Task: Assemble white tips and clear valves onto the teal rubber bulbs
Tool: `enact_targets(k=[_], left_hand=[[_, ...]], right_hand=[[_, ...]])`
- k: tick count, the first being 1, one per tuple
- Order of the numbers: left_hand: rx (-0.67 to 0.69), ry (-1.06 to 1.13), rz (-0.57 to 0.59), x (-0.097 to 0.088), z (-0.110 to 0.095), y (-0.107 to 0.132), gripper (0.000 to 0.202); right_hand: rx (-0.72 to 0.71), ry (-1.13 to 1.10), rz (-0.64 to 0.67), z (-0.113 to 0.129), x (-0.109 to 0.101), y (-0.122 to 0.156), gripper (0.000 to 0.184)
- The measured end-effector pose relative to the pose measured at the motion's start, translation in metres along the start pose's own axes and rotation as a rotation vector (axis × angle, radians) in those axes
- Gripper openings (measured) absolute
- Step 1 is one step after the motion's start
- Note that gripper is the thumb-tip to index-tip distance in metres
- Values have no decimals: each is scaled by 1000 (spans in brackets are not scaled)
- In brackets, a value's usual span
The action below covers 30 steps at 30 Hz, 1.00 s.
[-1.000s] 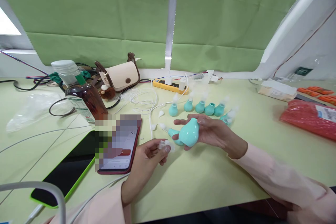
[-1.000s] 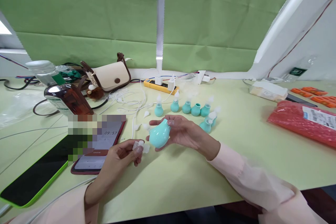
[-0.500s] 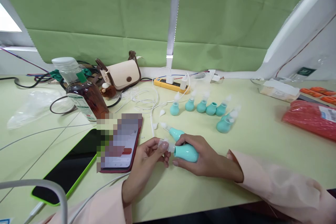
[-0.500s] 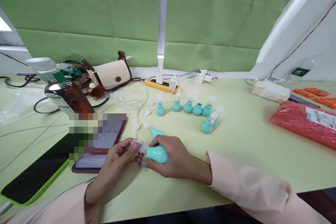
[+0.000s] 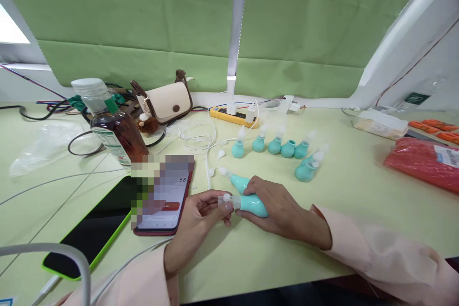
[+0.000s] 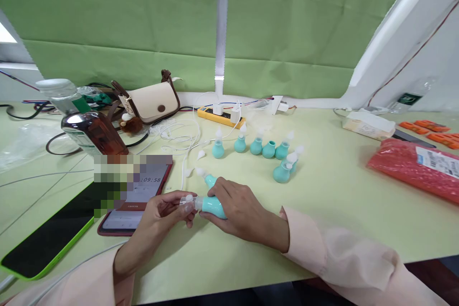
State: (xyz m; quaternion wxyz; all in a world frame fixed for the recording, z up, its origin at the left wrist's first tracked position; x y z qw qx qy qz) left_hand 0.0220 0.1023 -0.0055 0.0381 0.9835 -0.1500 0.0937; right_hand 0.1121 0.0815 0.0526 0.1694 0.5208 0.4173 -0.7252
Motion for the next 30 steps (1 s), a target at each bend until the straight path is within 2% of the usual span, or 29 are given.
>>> enact_targets(k=[2, 5, 10, 15, 18, 21, 26, 30], left_hand=[[-14, -8, 10, 1, 2, 0, 17], [-29, -26, 22, 2, 2, 0, 18], [-47, -60, 21, 4, 3, 0, 20], [0, -80, 4, 3, 2, 2, 25], [36, -114, 2, 4, -1, 5, 22], [121, -234, 28, 9, -11, 8, 20], [383, -583, 148, 28, -34, 19, 14], [559, -767, 246, 42, -41, 30, 20]], right_hand=[[-4, -23, 42, -1, 2, -1, 20], [67, -117, 90, -9, 4, -1, 21], [225, -408, 229, -21, 14, 0, 27], [373, -695, 285, -27, 21, 2, 34], [441, -868, 411, -25, 33, 6, 39], [483, -985, 528, -23, 42, 11, 42], [603, -1180, 766, -18, 61, 25, 46], [658, -1270, 864, -14, 71, 31, 46]])
Point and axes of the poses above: each hand's wrist, its own y-axis away from the middle knuckle, its own x-axis out of the palm, z = x × y, the point moved 10 cm from there along -y, towards the middle knuckle, and after that the axes turned 3 degrees about z, right-handed, at the moved point
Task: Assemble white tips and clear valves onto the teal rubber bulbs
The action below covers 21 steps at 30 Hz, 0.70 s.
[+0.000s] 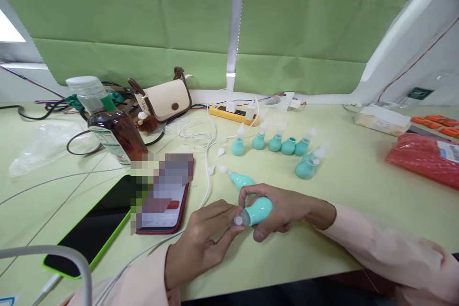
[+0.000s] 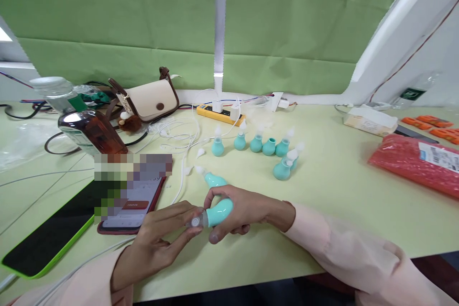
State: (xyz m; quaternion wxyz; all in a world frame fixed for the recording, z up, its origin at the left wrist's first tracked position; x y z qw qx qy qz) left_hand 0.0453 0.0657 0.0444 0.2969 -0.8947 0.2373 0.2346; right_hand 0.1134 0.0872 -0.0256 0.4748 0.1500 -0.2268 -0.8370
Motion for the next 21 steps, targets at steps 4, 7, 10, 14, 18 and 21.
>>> enact_targets(k=[4, 7, 10, 14, 18, 21], left_hand=[[125, -102, 30, 3, -10, 3, 29], [92, -37, -4, -1, -6, 1, 26], [-72, 157, -131, -12, 13, -1, 20], [-376, 503, -291, -15, 51, 7, 23], [-438, 637, -279, -11, 58, 6, 17], [-286, 468, -260, -18, 40, 1, 9]], right_hand=[[46, -26, 3, -5, 2, -2, 44], [6, 39, -52, 1, -2, 0, 46], [-164, 201, -136, 25, -8, 10, 45], [-352, 478, -289, 54, -14, 27, 30], [-451, 736, -424, 67, -11, 37, 27], [-545, 768, -462, 75, -11, 42, 28]])
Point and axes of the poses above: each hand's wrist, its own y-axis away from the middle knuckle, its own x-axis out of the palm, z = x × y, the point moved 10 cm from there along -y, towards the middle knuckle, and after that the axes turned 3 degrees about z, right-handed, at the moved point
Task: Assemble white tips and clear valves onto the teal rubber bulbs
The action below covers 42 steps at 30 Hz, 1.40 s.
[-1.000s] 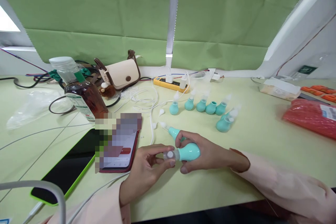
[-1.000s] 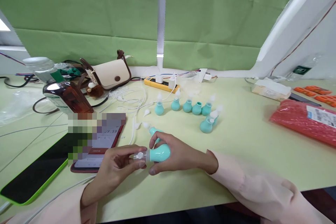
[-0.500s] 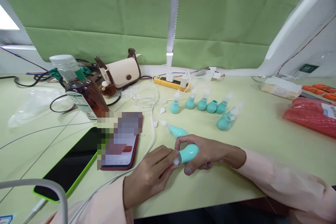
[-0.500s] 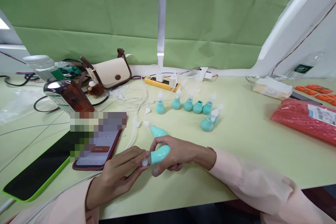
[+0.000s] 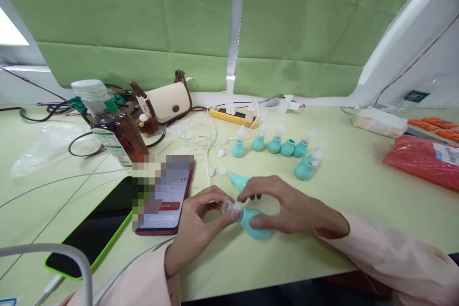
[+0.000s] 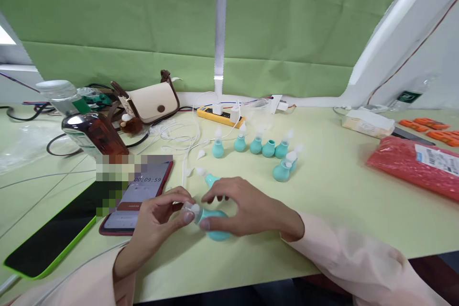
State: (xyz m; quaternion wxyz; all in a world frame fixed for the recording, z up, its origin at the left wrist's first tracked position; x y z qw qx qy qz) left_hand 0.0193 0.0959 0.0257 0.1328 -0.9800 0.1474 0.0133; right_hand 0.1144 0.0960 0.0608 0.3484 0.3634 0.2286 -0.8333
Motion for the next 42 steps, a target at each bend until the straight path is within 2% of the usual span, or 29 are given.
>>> enact_targets(k=[3, 5, 8, 11, 13, 15, 18, 20, 22, 24, 27, 29, 35, 42], left_hand=[[109, -215, 27, 6, -12, 8, 6], [105, -292, 67, 11, -9, 13, 8], [185, -406, 115, 17, -13, 20, 10], [258, -513, 157, 23, -17, 19, 14], [200, -525, 184, 25, -12, 14, 17], [118, -507, 242, 30, -6, 11, 15], [21, -493, 329, 37, 3, 14, 15], [-53, -497, 291, 31, 8, 17, 15], [-97, -483, 226, 23, 10, 20, 17], [-99, -470, 205, 19, 8, 21, 19], [-45, -512, 264, 24, 2, 19, 16], [-4, -541, 309, 29, -2, 16, 19], [16, -599, 353, 36, 1, 14, 22], [26, -668, 394, 40, 4, 15, 25]], right_hand=[[-4, 13, -156, -6, -20, -8, 24], [-1, 167, -203, -10, -25, -20, 22], [-23, 482, -110, -14, -6, -49, 28], [51, 685, -17, -32, 19, -79, 34], [105, 723, 31, -43, 31, -93, 25], [97, 720, 34, -44, 36, -99, 21], [0, 681, -21, -28, 26, -90, 20], [-94, 589, -70, -11, 11, -74, 19], [-195, 407, -134, 6, -8, -51, 20], [-209, 168, -145, 10, -23, -31, 20], [-182, -118, -56, 4, -21, -11, 20], [-166, -206, -3, 0, -12, -4, 21], [-179, -213, -45, -8, -3, 0, 23], [-240, 48, 69, 9, 10, 6, 25]])
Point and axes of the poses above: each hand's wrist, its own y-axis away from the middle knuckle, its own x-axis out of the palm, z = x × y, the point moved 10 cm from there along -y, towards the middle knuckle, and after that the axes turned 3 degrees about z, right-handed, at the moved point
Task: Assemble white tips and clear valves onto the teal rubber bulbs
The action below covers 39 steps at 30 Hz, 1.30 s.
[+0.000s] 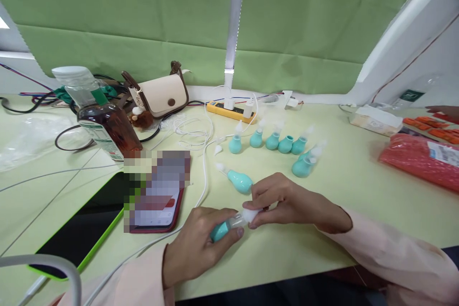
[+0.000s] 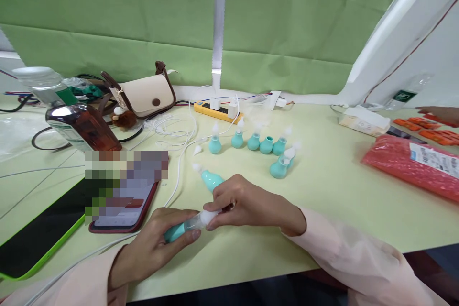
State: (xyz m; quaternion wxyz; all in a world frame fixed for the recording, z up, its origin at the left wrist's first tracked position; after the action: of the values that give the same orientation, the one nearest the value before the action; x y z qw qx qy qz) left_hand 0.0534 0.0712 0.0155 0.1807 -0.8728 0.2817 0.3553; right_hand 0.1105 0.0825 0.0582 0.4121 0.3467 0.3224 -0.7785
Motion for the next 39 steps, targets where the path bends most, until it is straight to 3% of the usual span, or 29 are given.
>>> enact_targets(k=[5, 9, 17, 22, 24, 27, 29, 30, 33, 39], left_hand=[[44, -35, 11, 1, -6, 1, 26], [108, -80, 9, 1, -12, 2, 25], [160, -116, -80, -5, -15, 6, 24], [49, 73, -141, -14, -1, 4, 22], [44, 159, -142, -15, 1, 4, 27], [51, 221, -256, -25, 3, 9, 47], [27, 256, -314, -28, 8, 12, 49], [17, 266, -316, -27, 9, 12, 46], [21, 243, -285, -22, 7, 10, 32], [82, 191, -264, -21, -3, 9, 17]], right_hand=[[5, 191, 76, 9, 6, 1, 26], [-3, -5, 116, 1, 12, -2, 23], [156, -472, -40, -29, 16, -4, 23], [281, -495, -207, -33, 10, -4, 24], [280, -457, -262, -25, -4, -7, 18], [293, -309, -545, -21, -57, 0, 9], [330, -133, -730, -24, -91, 10, 19], [355, -44, -762, -27, -101, 11, 23], [424, 174, -672, -48, -104, 2, 27], [552, 290, -307, -87, -67, -18, 34]])
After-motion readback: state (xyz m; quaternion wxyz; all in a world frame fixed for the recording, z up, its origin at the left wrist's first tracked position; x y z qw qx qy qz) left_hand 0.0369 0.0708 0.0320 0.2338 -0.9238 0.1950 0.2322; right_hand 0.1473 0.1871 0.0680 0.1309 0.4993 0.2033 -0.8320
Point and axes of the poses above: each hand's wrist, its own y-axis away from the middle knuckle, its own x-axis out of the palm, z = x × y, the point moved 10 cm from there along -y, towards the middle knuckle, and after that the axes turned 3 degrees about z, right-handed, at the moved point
